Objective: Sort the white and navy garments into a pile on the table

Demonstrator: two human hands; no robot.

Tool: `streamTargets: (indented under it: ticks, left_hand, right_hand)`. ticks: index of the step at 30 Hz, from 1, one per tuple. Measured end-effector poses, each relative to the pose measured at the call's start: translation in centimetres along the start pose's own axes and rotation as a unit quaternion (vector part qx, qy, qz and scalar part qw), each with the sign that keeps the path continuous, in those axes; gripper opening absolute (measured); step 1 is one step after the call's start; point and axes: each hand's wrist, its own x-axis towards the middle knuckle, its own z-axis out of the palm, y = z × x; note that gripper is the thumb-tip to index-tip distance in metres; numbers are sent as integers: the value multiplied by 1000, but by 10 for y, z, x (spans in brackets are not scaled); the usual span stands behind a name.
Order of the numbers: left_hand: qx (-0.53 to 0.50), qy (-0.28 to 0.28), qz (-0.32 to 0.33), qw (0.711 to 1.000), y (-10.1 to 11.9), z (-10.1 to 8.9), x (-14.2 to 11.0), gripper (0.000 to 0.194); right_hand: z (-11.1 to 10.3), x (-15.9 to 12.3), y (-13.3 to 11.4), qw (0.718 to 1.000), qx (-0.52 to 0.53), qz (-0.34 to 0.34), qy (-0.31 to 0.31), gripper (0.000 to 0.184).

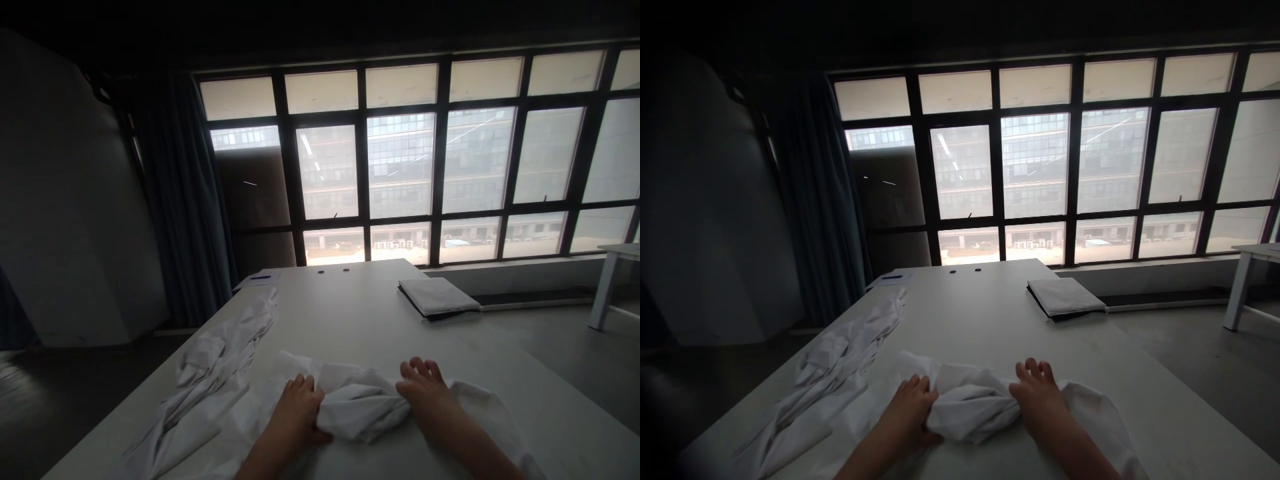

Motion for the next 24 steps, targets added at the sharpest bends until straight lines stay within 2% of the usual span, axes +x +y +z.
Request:
streamTargets:
  ticks: [2, 3, 6, 9, 11, 13, 16, 18, 21, 24]
  left_hand:
    - [-3, 18, 41, 999, -1, -3, -4, 57]
    - [-16, 9, 60, 998, -1, -4, -7, 57]
    - [-49, -47, 84, 994, -2, -6, -15, 72]
    - [-45, -80, 42, 995, 0, -11, -24, 84]
    - [-37, -74, 0, 997, 4, -13, -30, 79]
    - [-29, -59, -27, 997, 9, -14, -33, 76]
    - [-12, -55, -30, 998, 20, -15, -33, 76]
    - [-8, -62, -17, 998, 26, -17, -31, 62]
    - [-23, -68, 37, 997, 31, -24, -28, 34]
    - [-34, -66, 97, 992, 30, -31, -26, 31]
  right_hand:
    - [2, 0, 9, 998, -10, 39, 49, 44]
    - [4, -1, 14, 997, -21, 57, 49, 46]
    - [8, -5, 28, 994, -56, 88, -1, 48]
    - [11, -11, 40, 990, -54, 107, -68, 44]
    - [11, -12, 48, 988, -22, 120, -94, 46]
    - [12, -11, 55, 987, 17, 132, -95, 49]
    - [11, -5, 57, 988, 30, 142, -60, 50]
    - [10, 1, 50, 989, 7, 144, -30, 51]
    - [7, 8, 38, 990, -30, 135, 39, 55]
    - [8, 11, 36, 986, -29, 127, 107, 58]
